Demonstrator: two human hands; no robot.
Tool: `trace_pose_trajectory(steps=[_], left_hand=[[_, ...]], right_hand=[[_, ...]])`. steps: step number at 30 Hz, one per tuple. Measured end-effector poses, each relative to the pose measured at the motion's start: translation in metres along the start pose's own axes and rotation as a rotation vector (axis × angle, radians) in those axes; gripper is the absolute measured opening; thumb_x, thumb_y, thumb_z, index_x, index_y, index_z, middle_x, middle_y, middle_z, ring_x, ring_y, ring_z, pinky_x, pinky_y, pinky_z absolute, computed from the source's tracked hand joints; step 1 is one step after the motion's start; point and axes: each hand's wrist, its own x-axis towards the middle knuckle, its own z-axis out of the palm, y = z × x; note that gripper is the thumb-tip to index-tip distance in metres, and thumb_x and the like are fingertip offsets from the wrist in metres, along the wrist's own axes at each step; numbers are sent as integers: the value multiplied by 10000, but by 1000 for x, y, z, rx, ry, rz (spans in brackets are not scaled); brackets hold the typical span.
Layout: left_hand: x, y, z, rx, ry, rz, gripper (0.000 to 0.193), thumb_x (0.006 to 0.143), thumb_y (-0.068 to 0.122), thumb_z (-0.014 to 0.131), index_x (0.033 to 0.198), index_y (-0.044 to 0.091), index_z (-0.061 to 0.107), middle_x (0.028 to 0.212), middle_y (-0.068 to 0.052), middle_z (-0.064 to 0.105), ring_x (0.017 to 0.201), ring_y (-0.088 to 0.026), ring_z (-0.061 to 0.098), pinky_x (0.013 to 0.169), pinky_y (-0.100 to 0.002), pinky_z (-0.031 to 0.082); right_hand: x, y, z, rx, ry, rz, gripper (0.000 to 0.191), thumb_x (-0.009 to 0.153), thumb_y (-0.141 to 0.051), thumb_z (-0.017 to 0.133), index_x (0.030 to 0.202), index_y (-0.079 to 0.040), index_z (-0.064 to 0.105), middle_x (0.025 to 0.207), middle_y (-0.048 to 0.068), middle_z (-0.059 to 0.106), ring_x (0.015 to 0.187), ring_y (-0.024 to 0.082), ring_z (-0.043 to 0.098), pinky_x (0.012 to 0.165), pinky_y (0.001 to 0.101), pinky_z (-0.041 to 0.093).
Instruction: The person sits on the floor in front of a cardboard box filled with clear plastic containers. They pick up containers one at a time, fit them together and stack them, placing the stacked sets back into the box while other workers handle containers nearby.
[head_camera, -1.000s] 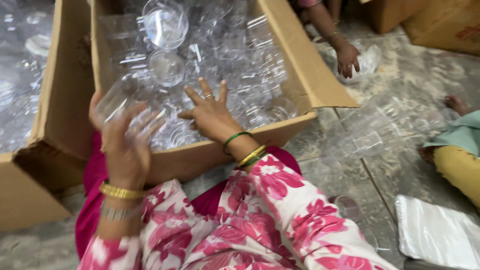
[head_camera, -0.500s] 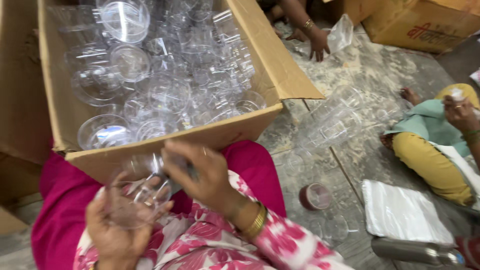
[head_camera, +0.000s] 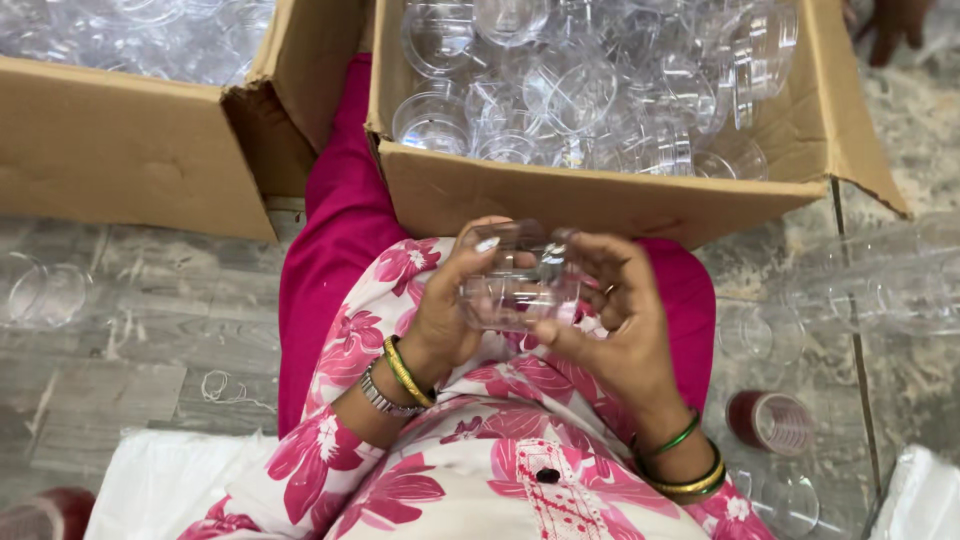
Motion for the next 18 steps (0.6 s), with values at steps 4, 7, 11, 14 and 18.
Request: trace_pose_trajectory(steps=[4,7,11,14,18], left_hand=[[-9,-2,-7,78,-71,36,485,946,236,573,1388,86,445,1237,-179,593,1110,-312,670,919,-465,610],[-6,-9,-8,57,-96,48,475,946,224,579,1375,83,434,1290,-165,595,1152,-296,657,965,-450,596],[-9,-10,-8,24,-110,47,461,964,218,572,1379,70,434,1291,-169,597,1154,-289,656,957,-454,595],[-16,-7,-4,24,-80,13,446,982,213,570,1385,91,423,1285,-165,587,1137,-294,651,939,-464,589],[-25,-2,-1,48,-64,-74,476,951,238,567,1390,148,406,1283,-156,586,1103,-311,664,893,-485,606]], right_hand=[[-1,0,3,-13,-17,83,1089,701,-80,905,1590,-117,276,1507,161,482,1352,249,542,1122,408,492],[0,-2,3,-23,-83,124,1122,703,-69,909,1623,-124,267,1536,130,447,1369,233,518,1120,403,495],[-1,-7,7,-105,-144,153,1020,733,-70,893,1603,-105,360,1576,93,422,1404,217,518,1112,392,540],[-3,-9,11,-89,-131,254,1035,697,-88,901,1589,-118,379,1528,96,506,1310,214,586,1048,377,581],[-10,-4,16,-118,-136,242,1049,691,-91,922,1590,-114,381,1496,83,492,1350,207,553,1071,371,575]])
